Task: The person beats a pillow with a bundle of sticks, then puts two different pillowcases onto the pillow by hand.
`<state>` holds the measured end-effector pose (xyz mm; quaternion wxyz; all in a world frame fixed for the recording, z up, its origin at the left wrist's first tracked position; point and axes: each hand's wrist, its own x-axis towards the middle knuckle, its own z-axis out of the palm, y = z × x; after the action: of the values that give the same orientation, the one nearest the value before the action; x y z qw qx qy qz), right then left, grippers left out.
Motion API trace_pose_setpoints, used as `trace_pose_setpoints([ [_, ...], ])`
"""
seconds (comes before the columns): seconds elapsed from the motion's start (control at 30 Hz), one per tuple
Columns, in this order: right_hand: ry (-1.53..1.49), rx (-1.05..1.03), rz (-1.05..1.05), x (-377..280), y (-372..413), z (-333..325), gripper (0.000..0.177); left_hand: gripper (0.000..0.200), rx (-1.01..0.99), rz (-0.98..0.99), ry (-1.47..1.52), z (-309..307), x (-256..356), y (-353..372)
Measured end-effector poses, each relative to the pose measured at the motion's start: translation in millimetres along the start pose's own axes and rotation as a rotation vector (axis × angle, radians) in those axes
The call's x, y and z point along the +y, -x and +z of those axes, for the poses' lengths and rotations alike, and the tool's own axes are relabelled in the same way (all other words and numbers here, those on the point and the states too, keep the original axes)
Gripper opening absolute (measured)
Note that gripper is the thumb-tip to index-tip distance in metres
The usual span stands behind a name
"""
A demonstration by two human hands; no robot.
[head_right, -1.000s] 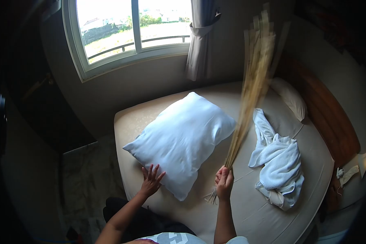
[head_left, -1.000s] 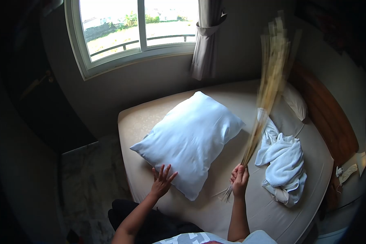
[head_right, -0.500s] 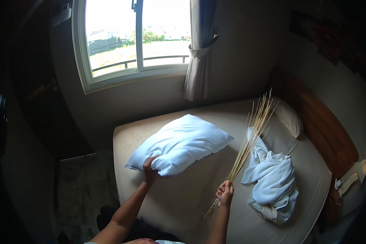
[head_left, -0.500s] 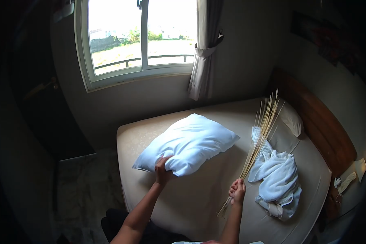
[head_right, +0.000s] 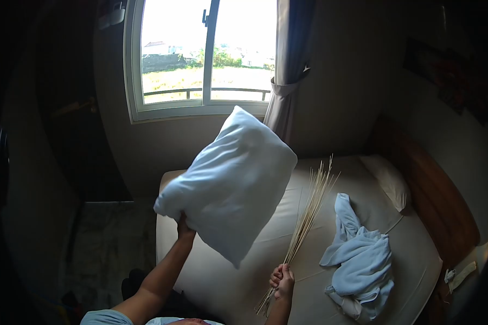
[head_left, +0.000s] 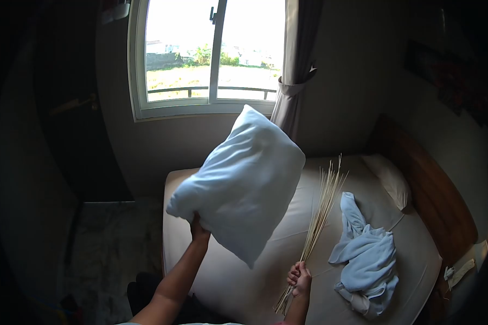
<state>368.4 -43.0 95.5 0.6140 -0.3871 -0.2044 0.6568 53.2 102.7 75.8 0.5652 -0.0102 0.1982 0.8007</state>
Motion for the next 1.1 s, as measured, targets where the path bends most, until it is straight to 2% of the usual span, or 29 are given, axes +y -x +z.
trace_pose_setpoints([
  [0.03,0.0,0.033,0.019,10,-6,-3,0.029,0.056,-0.037,0.019,-0.162,-76,-24,-6],
  [0.07,0.004,0.065,0.037,21,-16,-7,0.029,0.06,0.004,-0.07,-0.265,-119,-40,21],
  [0.1,0.008,0.097,0.052,33,-26,-11,0.028,0.059,0.237,-0.333,-0.462,-143,-41,54],
  [0.17,0.124,0.132,0.113,49,-38,-17,0.029,0.064,0.093,-0.446,-0.51,-213,-41,72],
  [0.23,0.25,0.147,0.154,66,-48,-23,0.029,0.069,0.193,-0.128,-0.581,-197,-16,77],
  [0.27,0.354,0.18,0.111,77,-53,-27,0.027,0.071,0.249,0.028,-0.613,-184,-1,82],
  [0.33,0.427,0.309,-0.019,108,-69,-35,0.027,0.082,0.248,0.13,-0.619,-125,40,83],
  [0.37,0.461,0.367,-0.092,121,-80,-39,0.026,0.078,0.223,0.192,-0.798,-116,49,70],
  [0.4,0.434,0.415,-0.068,132,-90,-46,0.027,0.075,0.197,0.254,-0.982,-112,57,54],
  [0.43,0.413,0.363,-0.059,127,-95,-44,0.028,0.072,0.167,0.318,-1.164,-112,60,39],
  [0.5,0.371,0.264,-0.04,101,-111,-40,0.029,0.061,-0.046,0.15,-1.491,-132,50,18],
  [0.53,0.331,0.185,-0.168,73,-110,-28,0.03,0.057,-0.158,0.061,-1.65,-141,44,15],
  [0.57,0.332,0.112,-0.344,15,-68,25,0.03,0.048,-0.167,0.288,-1.851,-144,33,25],
  [0.6,0.386,0.1,-0.558,-26,-47,46,0.029,0.047,-0.141,0.25,-1.93,-131,33,42],
  [0.63,0.384,0.136,-0.755,-63,-28,56,0.029,0.043,-0.175,0.353,-1.84,-144,28,45],
  [0.67,0.441,0.221,-1.014,-96,-8,68,0.029,0.037,-0.15,0.316,-1.63,-158,27,50],
  [0.7,0.522,0.412,-1.269,-123,12,77,0.032,0.033,-0.126,0.271,-1.423,-174,27,57],
  [0.77,0.401,0.554,-1.451,-153,44,88,0.034,0.03,-0.089,0.211,-1.278,-210,24,64],
  [0.83,0.178,0.451,-1.636,-150,41,103,0.035,0.03,-0.093,0.182,-1.176,-228,27,58],
  [0.9,0.115,0.496,-1.71,-116,5,117,0.035,0.032,-0.121,0.183,-1.109,-236,29,48],
  [0.93,0.234,0.592,-1.566,-83,-27,104,0.031,0.032,-0.143,0.158,-1.071,-232,30,48],
  [0.97,0.341,0.618,-1.127,-36,-74,59,0.029,0.032,-0.163,0.159,-1.092,-226,32,50],
  [1.0,1.268,0.489,-0.84,10,-92,26,0.026,0.031,-0.18,0.164,-1.119,-216,35,54],
  [1.03,1.614,0.321,-0.475,46,-83,7,0.025,0.031,-0.192,0.179,-1.148,-208,39,58],
  [1.07,1.914,0.106,-0.083,73,-84,6,0.025,0.032,-0.231,0.26,-1.371,-203,46,61],
  [1.1,1.877,0.312,-0.036,47,-52,48,0.025,0.034,-0.233,0.284,-1.533,-202,54,63],
])
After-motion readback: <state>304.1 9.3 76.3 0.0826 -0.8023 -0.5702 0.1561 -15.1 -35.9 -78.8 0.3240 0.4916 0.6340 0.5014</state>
